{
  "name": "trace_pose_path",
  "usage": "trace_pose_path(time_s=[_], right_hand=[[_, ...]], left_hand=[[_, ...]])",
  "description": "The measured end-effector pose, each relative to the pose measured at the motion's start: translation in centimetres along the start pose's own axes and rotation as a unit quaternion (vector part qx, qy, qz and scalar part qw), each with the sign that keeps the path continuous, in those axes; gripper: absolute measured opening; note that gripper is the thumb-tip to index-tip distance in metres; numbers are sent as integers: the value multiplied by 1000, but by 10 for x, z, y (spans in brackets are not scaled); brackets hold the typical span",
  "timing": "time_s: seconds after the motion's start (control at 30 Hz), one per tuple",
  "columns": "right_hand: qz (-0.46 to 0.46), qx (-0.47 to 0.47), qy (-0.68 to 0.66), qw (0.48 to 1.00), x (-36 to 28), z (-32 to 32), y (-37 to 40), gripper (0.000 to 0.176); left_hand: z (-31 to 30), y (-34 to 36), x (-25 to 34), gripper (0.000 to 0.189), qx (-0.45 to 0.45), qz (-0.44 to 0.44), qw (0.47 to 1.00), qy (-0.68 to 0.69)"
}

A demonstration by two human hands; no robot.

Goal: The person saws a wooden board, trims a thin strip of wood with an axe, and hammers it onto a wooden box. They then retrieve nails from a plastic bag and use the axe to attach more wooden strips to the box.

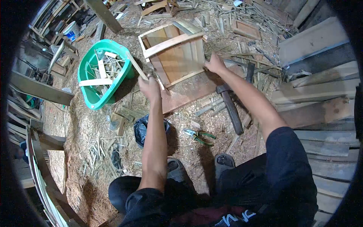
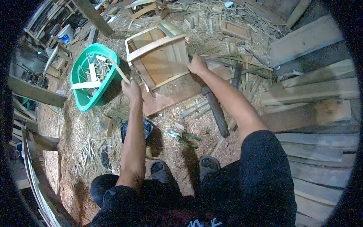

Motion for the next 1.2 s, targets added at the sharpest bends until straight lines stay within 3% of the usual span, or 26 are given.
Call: trace_pose_path(time_s=[0.03,0.1,0.13,0.17,0.2,0.27,0.33,0.43,0.53,0.57,0.73,0.8,0.83,0.93,1.03,1.07,1.1,1.17,1.2], right_hand=[[33,-81,36,996,-8,0,0,77],[28,-36,68,997,9,43,-13,77],[25,-15,87,996,21,68,-18,76],[-10,75,112,991,24,81,-14,73],[-12,50,23,998,24,84,-18,76],[-11,-6,-153,988,28,88,-24,82],[10,-26,-171,985,27,77,-25,81],[33,-48,-210,976,36,64,-42,81],[38,-27,-253,966,49,56,-51,82],[57,-7,-188,981,51,38,-47,78],[88,-59,-307,946,78,-21,-46,68],[12,-76,-326,942,109,-18,-58,65],[24,-86,-273,958,94,-22,-41,60],[-22,-43,-38,998,73,-13,-1,48],[-43,-111,174,978,41,-34,68,45],[-74,-126,181,973,39,-38,93,46],[-106,-142,189,966,42,-44,116,51],[-45,-257,226,938,49,-50,152,56],[-33,-257,230,938,57,-46,164,59]], left_hand=[[-1,2,-15,30,-21,-28,999,39],[10,11,-59,27,-122,-185,975,28],[12,13,-57,25,-153,-203,967,31],[17,17,-49,24,-184,-221,957,35],[25,23,-48,23,-214,-240,946,39],[35,25,-45,21,-186,-197,960,70],[41,24,-47,22,-181,-200,954,130],[41,22,-15,38,-231,-220,948,-9],[61,38,-15,30,-208,-261,940,68],[67,42,-13,34,-233,-252,936,71],[130,54,-38,36,-302,-190,923,142],[149,56,-40,35,-341,-178,913,137],[150,52,-33,31,-359,-198,909,77],[150,52,-36,25,-263,-215,921,190],[124,62,-51,23,-240,-204,927,203],[113,65,-56,22,-244,-197,930,192],[113,69,-88,20,-256,-100,956,104],[94,76,-84,21,-219,-126,961,115],[83,80,-77,22,-200,-137,963,120]])
Point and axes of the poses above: each hand's wrist, its own y-axis away from the middle knuckle, its own z-axis out of the palm, x = y × z, the point moved 2 cm from there along -y, towards the middle knuckle, and after that the axes turned 7 degrees about z, right-handed, at the moved point
